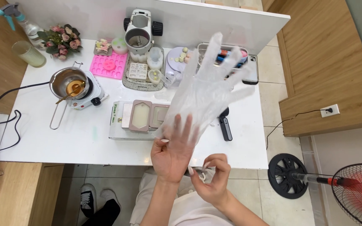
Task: Heating the surface of wax inside containers using a heat gun to smooth the surface.
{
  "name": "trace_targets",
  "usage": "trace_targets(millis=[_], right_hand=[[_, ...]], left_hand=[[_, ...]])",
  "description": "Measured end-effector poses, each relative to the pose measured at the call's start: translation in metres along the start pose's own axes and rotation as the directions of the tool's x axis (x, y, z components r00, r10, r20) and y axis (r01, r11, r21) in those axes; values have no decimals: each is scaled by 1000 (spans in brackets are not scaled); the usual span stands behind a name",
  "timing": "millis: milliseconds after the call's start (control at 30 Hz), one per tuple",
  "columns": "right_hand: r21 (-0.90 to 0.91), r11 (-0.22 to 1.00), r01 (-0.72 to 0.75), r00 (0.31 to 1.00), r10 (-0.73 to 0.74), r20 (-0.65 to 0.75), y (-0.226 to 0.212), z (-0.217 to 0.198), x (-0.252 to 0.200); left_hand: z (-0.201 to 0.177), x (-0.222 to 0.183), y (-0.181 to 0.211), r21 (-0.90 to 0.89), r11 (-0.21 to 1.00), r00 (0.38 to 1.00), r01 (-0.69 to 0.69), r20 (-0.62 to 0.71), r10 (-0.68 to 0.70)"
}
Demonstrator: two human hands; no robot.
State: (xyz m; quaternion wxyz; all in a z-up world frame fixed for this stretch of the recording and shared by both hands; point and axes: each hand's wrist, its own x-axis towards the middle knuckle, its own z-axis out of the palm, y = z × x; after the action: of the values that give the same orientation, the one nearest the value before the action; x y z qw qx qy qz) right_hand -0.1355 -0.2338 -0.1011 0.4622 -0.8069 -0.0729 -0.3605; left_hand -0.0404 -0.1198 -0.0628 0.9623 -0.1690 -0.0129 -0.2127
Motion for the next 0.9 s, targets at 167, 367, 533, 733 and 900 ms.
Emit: trace_targets(millis=[167,367,533,733,900], right_hand=[[-8,998,-68,995,69,74,-24,5,46],[-121,991,56,976,-29,214,-35,16,78],[-197,965,175,948,-111,300,-40,34,100],[-40,920,389,845,-339,413,-57,57,122],[141,874,464,657,-447,608,-59,78,89]], left_hand=[[11,-2,4,-12,1000,1000,-7,-4,7],[30,-10,5,387,916,994,-105,14,108],[40,-21,11,646,737,972,-199,37,231],[27,-27,46,449,851,962,-273,109,252],[21,-29,66,670,710,954,-217,-9,300]])
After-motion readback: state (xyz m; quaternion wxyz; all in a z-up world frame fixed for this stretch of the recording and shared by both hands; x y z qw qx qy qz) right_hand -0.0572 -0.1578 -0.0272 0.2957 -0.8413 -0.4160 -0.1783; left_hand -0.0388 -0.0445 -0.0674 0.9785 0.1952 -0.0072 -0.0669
